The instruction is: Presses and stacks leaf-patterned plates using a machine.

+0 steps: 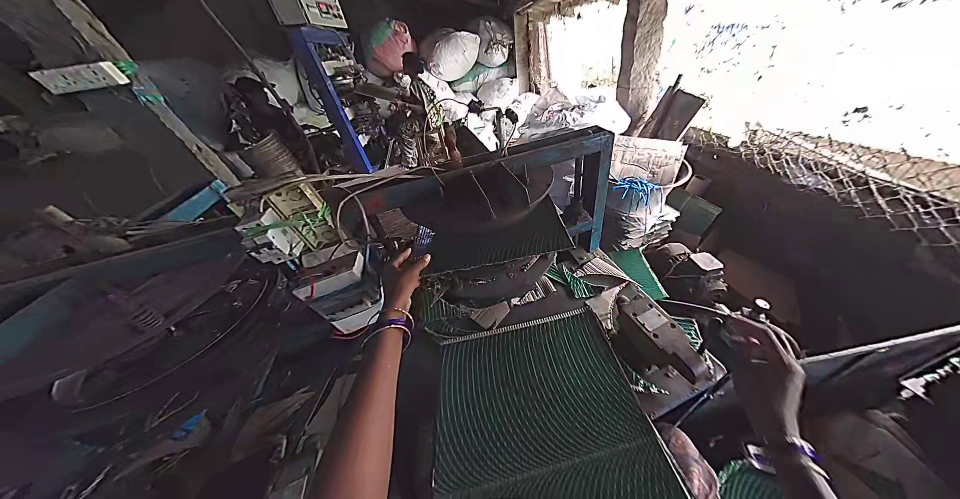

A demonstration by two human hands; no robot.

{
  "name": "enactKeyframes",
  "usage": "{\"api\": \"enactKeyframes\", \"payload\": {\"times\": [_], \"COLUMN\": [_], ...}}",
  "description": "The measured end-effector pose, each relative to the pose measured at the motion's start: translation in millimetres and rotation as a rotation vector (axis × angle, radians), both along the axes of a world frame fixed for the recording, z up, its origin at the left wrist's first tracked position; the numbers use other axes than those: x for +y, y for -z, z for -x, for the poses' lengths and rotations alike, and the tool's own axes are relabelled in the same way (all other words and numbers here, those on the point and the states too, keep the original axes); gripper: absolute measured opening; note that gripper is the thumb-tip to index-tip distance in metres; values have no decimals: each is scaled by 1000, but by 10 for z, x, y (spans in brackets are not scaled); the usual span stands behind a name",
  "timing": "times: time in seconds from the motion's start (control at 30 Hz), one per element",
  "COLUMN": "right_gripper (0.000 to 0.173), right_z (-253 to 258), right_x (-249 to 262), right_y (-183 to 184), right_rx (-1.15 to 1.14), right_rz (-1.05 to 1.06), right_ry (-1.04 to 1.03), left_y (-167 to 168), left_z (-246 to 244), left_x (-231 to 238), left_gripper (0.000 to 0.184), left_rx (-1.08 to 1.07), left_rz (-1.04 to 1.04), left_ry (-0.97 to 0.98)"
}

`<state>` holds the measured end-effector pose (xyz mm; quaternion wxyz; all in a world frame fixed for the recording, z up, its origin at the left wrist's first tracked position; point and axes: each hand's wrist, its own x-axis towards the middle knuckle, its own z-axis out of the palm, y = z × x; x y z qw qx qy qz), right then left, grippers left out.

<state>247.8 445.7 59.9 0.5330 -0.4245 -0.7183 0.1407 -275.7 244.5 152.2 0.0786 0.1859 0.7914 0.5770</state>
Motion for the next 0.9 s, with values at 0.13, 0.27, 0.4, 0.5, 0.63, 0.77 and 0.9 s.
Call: {"api": "enactKeyframes", "payload": {"times": [0.13,0.27,0.4,0.5,0.63,0.77,0.9], "right_gripper": [27,31,34,33,32,34,35], "right_z": [511,859,1110,1057,1070,1074,1066], "right_x": [416,737,847,833,810,844,867], "right_y": [-249,-192,-125,-123,-133,-63,1], "right_rx": [-146,-327,-451,-468,-461,-438,-436], "right_rz": [94,151,144,172,178,145,112], "right_ry": [58,85,74,76,64,82,77], "left_y": [-69,188,1096,1635,1695,1662,1685], "left_z": [-101,-761,-1611,-1963,-2017,-2024,-2047], "left_x": [-40,-371,-670,-704,-692,-679,-688], "left_gripper": [63,62,42,53,54,52,53], "left_rx": [-82,-285,207,615,713,705,705], "left_rz": [-46,-263,116,482,516,536,557], "left_ry": [-63,-38,265,358,321,316,305]}}
